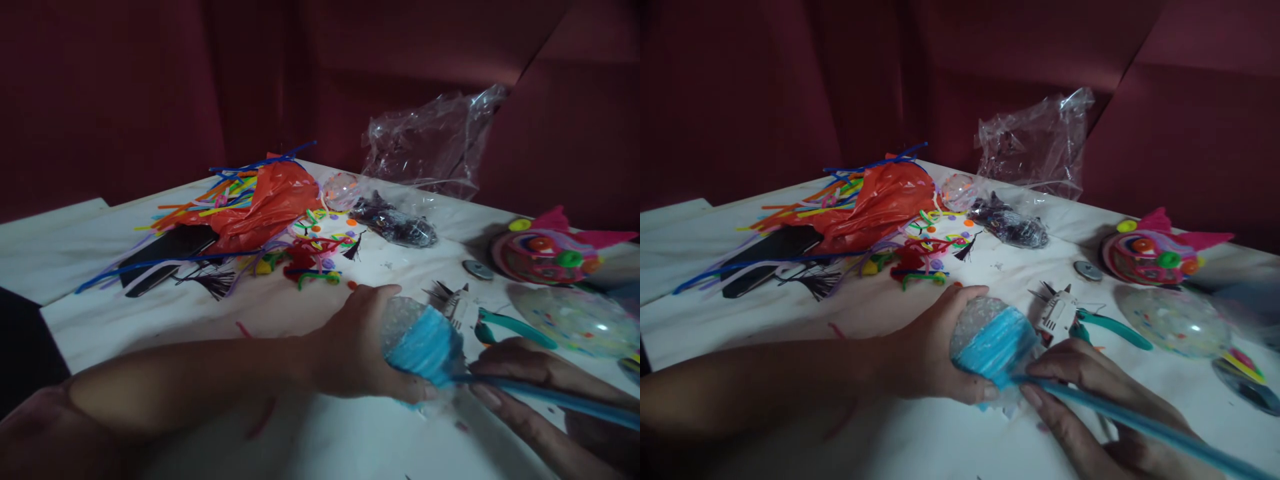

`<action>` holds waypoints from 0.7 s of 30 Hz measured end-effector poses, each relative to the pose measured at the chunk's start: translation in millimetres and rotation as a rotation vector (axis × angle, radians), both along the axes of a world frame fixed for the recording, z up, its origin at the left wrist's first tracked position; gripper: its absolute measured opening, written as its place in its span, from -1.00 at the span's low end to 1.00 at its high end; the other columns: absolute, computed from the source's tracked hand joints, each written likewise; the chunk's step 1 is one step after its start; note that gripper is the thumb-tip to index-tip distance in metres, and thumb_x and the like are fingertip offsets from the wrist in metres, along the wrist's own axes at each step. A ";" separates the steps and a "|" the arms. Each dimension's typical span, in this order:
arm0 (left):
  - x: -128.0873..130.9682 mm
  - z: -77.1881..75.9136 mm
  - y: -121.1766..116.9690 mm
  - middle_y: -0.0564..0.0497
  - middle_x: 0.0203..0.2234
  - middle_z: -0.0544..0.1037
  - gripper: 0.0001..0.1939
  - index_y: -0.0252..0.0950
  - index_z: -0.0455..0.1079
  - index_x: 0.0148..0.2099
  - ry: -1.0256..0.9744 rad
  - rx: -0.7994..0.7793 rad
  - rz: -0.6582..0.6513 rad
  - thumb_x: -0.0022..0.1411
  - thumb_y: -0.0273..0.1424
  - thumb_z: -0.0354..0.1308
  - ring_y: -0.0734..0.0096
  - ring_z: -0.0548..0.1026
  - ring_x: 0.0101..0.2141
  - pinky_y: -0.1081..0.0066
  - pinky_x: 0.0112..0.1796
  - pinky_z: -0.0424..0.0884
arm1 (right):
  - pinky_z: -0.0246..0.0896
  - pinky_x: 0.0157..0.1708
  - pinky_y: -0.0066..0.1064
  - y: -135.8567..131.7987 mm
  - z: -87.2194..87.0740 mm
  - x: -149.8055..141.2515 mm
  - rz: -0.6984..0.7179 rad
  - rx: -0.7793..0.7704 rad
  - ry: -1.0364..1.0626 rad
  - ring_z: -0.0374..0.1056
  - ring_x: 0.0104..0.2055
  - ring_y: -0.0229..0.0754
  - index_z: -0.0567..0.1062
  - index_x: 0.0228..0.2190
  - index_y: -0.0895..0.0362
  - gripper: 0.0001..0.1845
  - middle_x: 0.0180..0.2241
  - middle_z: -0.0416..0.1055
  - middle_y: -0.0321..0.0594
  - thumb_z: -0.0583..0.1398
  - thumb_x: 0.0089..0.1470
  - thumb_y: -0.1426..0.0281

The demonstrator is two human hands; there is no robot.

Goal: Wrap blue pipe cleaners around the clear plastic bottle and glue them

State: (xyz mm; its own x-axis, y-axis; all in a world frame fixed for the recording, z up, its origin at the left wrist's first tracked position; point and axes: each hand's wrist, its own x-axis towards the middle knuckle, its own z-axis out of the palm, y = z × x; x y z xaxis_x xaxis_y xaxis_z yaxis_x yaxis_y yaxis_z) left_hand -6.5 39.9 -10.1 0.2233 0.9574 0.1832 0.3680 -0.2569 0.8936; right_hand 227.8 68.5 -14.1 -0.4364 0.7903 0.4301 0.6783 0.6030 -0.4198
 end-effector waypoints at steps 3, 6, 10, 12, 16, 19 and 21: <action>-0.8 1.3 0.8 -0.12 -0.10 0.35 -0.22 -0.30 0.21 0.03 -0.012 0.003 -0.027 -0.28 -0.28 0.39 0.11 0.35 -0.11 0.21 -0.11 0.31 | 0.40 -0.24 -0.34 2.3 -3.1 2.3 0.042 0.005 0.048 0.29 -0.25 0.08 0.50 -0.39 0.10 -0.66 -0.33 0.30 -0.20 0.16 0.10 0.08; -1.1 1.6 1.2 -0.09 -0.13 0.37 -0.28 -0.29 0.24 0.00 -0.019 0.007 -0.037 -0.27 -0.30 0.38 0.11 0.34 -0.09 0.24 -0.12 0.31 | 0.32 -0.13 -0.46 4.9 -5.0 2.0 0.198 0.009 0.086 0.28 -0.22 -0.06 0.45 -0.33 0.06 -0.79 -0.25 0.28 -0.29 0.12 0.22 0.21; -0.9 -0.3 1.1 -0.14 -0.07 0.33 -0.21 -0.31 0.19 0.04 -0.020 0.015 -0.027 -0.28 -0.30 0.38 0.10 0.34 -0.09 0.23 -0.11 0.30 | 0.36 -0.24 -0.54 9.0 -1.3 -0.7 0.303 0.045 0.126 0.29 -0.25 -0.13 0.44 -0.34 0.06 -0.81 -0.26 0.27 -0.29 0.09 0.26 0.28; -0.8 -1.5 0.9 -0.15 -0.06 0.32 -0.19 -0.31 0.17 0.06 -0.017 0.024 -0.026 -0.28 -0.30 0.38 0.10 0.34 -0.08 0.22 -0.09 0.29 | 0.40 -0.34 -0.49 9.5 -0.8 -2.0 0.193 0.048 0.129 0.31 -0.30 -0.07 0.47 -0.39 0.10 -0.75 -0.32 0.28 -0.23 0.15 0.20 0.20; -1.1 -2.4 0.7 -0.18 -0.02 0.29 -0.17 -0.31 0.15 0.08 -0.031 0.010 -0.032 -0.27 -0.26 0.37 0.07 0.33 -0.07 0.19 -0.08 0.29 | 0.41 -0.45 -0.40 6.3 -3.2 -6.8 -0.074 -0.001 0.164 0.31 -0.36 0.04 0.50 -0.44 0.14 -0.60 -0.46 0.27 -0.16 0.21 0.08 0.04; -1.4 -1.5 1.2 -0.15 -0.06 0.33 -0.22 -0.30 0.20 0.05 -0.029 0.025 -0.056 -0.26 -0.27 0.37 0.10 0.35 -0.09 0.22 -0.10 0.31 | 0.41 -0.48 -0.40 2.9 -3.0 -12.4 -0.072 -0.034 0.203 0.30 -0.38 0.03 0.50 -0.45 0.14 -0.57 -0.50 0.25 -0.17 0.20 0.05 0.00; -1.5 -1.0 1.5 -0.11 -0.10 0.36 -0.27 -0.29 0.23 0.02 -0.026 0.036 -0.071 -0.25 -0.29 0.37 0.11 0.35 -0.09 0.23 -0.11 0.32 | 0.41 -0.48 -0.41 2.1 -1.4 -15.5 -0.048 -0.054 0.216 0.30 -0.39 0.02 0.50 -0.46 0.15 -0.54 -0.51 0.25 -0.17 0.19 0.04 -0.02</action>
